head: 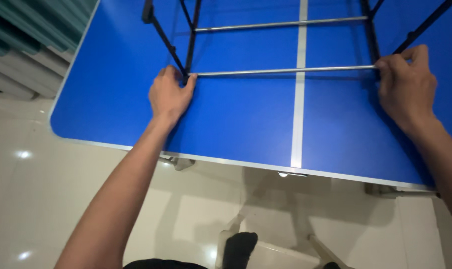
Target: The person assembles a metal dish rack on a blue table by inserting multiple horizontal rods into the frame. They repeatedly remove and reinsert rods, adjusting the rack's orientation and handling the components one at a time.
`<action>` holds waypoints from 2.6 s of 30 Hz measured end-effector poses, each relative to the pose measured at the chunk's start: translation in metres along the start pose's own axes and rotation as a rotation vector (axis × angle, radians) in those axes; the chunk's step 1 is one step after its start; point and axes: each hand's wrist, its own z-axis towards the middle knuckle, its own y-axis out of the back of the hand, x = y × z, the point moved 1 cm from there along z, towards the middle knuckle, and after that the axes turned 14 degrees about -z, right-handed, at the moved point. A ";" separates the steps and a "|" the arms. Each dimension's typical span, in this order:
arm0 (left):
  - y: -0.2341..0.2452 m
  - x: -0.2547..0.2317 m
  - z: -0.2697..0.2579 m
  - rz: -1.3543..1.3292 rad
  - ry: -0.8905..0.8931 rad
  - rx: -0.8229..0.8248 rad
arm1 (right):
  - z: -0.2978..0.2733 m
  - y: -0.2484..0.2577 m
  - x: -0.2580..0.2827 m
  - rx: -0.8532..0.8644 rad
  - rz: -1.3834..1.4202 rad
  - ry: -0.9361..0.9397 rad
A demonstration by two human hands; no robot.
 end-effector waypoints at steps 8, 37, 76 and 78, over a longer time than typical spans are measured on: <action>-0.008 0.011 0.007 -0.065 -0.096 0.020 | -0.003 0.004 -0.002 0.000 0.059 0.001; -0.096 -0.280 -0.088 -0.755 -0.356 0.754 | 0.015 0.063 -0.106 0.002 1.187 -0.745; -0.224 -0.359 -0.145 -0.611 -0.959 0.761 | -0.044 0.049 -0.155 0.161 -0.032 -0.652; -0.227 -0.359 -0.149 -0.594 -0.967 0.787 | -0.052 0.054 -0.164 0.141 -0.058 -0.679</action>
